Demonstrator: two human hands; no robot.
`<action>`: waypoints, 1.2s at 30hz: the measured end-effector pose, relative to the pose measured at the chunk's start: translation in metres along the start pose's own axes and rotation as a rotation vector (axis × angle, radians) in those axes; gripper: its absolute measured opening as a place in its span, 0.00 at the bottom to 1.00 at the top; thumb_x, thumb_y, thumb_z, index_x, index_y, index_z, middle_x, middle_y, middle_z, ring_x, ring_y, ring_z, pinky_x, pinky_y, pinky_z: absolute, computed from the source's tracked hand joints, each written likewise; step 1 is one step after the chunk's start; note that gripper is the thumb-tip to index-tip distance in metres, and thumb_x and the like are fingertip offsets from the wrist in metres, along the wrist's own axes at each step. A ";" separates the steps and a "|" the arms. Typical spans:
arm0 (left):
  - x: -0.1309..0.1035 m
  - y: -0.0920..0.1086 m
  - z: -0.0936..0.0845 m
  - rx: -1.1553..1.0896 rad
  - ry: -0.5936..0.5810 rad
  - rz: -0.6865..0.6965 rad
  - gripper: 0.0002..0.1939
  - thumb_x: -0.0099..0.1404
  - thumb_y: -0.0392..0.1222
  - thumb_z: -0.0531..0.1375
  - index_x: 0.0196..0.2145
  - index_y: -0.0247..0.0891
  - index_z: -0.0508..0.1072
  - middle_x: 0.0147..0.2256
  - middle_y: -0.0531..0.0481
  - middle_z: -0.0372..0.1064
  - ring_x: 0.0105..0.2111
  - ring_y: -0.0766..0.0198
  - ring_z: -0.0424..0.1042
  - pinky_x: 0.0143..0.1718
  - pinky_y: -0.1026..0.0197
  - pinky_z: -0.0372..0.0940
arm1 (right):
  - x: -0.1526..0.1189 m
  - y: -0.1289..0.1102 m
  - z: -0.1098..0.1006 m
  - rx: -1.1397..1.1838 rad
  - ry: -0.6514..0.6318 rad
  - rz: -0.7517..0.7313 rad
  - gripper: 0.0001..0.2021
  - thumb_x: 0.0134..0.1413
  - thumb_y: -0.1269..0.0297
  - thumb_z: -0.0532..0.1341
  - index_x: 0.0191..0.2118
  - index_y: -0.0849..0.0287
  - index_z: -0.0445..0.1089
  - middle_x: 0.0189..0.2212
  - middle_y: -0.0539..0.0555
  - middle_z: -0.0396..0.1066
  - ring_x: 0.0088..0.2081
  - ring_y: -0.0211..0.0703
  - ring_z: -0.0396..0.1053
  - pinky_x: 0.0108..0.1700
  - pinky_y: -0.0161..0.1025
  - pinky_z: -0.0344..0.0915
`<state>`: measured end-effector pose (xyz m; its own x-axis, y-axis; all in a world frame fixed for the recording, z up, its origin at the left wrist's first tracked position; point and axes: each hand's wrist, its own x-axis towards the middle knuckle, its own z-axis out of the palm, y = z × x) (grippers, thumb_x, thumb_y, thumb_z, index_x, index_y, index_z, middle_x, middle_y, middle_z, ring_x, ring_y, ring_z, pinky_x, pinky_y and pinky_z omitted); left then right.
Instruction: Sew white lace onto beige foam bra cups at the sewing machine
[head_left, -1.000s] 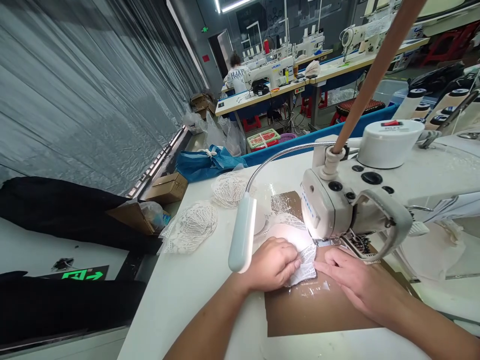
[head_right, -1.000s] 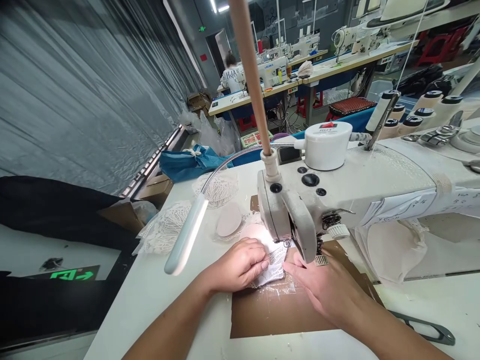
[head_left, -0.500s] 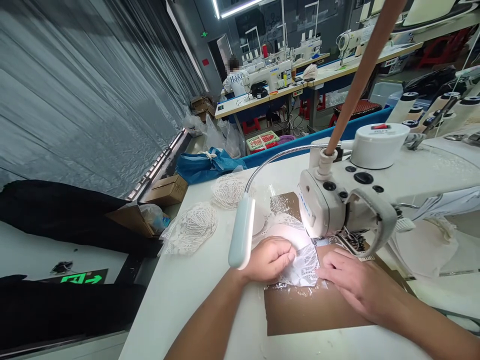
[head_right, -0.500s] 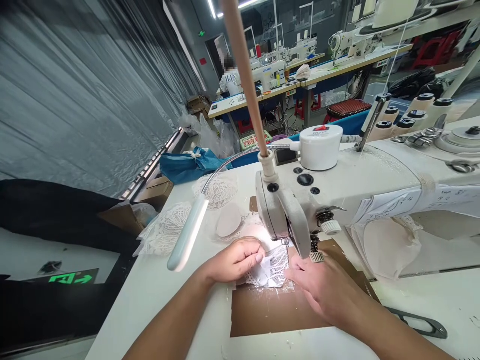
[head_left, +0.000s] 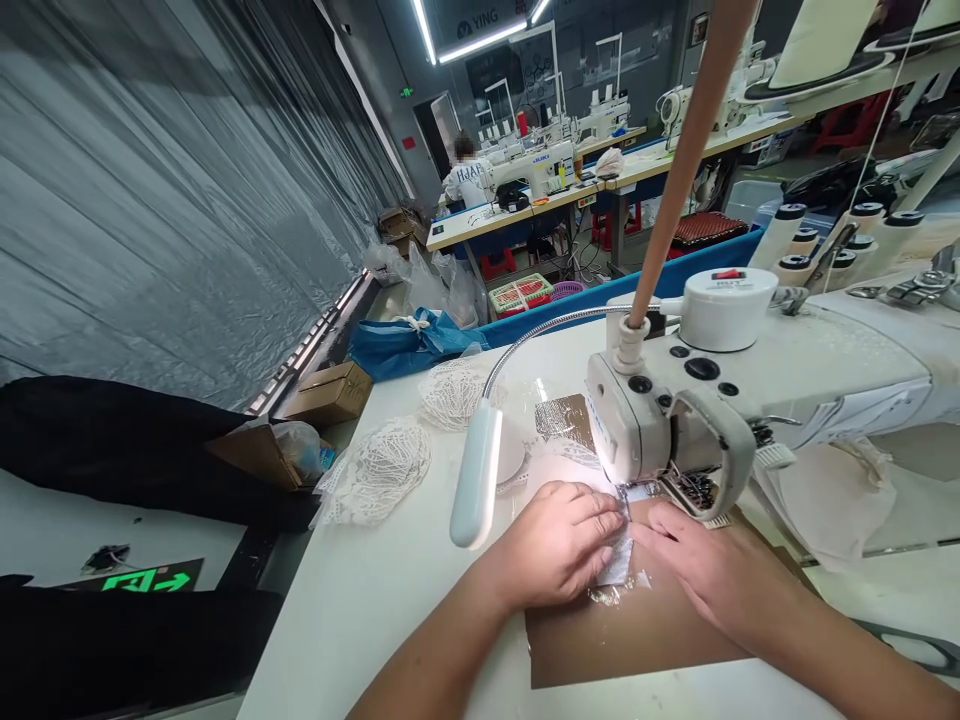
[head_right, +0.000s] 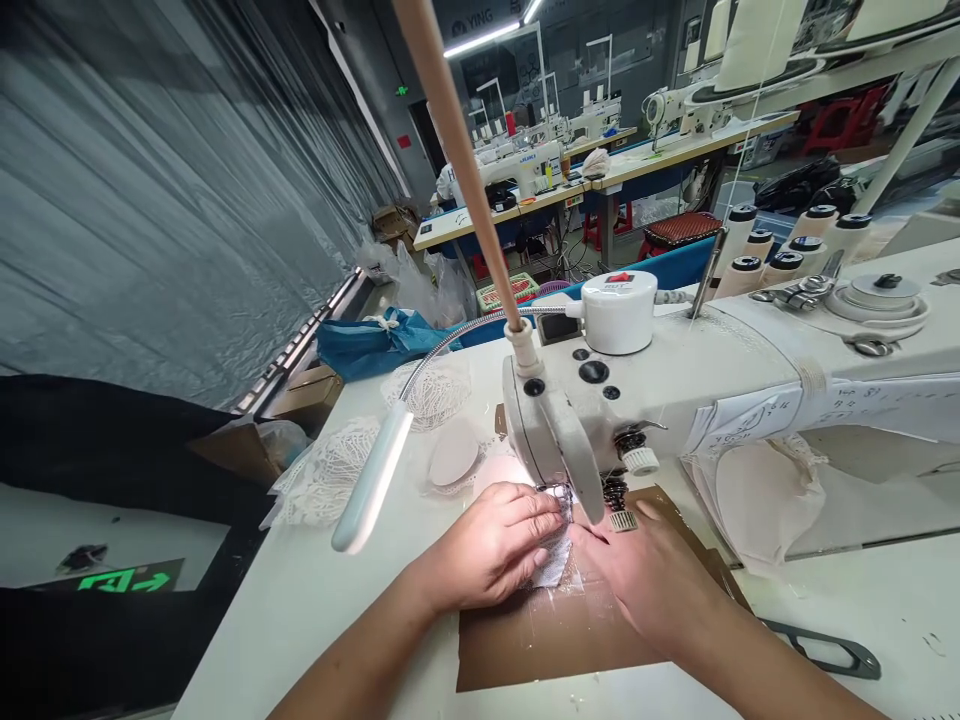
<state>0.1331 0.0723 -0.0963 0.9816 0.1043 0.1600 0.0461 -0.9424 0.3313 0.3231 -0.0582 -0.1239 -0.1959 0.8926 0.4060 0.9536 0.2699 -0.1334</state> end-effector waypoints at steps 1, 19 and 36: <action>0.000 0.000 0.002 0.017 -0.014 0.023 0.19 0.70 0.42 0.49 0.55 0.35 0.66 0.54 0.43 0.67 0.50 0.54 0.64 0.51 0.51 0.59 | -0.001 0.000 0.000 -0.003 0.007 -0.008 0.22 0.43 0.80 0.50 0.41 0.56 0.73 0.30 0.52 0.72 0.22 0.38 0.58 0.27 0.38 0.49; 0.000 0.000 0.012 0.118 0.020 -0.073 0.21 0.70 0.45 0.48 0.56 0.35 0.65 0.58 0.44 0.64 0.48 0.52 0.64 0.47 0.48 0.59 | -0.001 0.003 0.006 -0.154 -0.056 0.086 0.26 0.47 0.80 0.50 0.50 0.53 0.70 0.35 0.52 0.75 0.22 0.38 0.61 0.24 0.37 0.47; -0.005 0.001 0.011 0.066 -0.026 0.002 0.19 0.65 0.37 0.52 0.54 0.39 0.67 0.41 0.44 0.67 0.38 0.58 0.62 0.43 0.54 0.57 | -0.015 0.014 0.005 0.227 -0.162 -0.065 0.24 0.45 0.80 0.51 0.47 0.52 0.68 0.31 0.51 0.65 0.30 0.42 0.58 0.31 0.37 0.50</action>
<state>0.1298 0.0669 -0.1068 0.9862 0.0946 0.1359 0.0552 -0.9616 0.2688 0.3382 -0.0658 -0.1360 -0.3059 0.9121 0.2730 0.8659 0.3858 -0.3185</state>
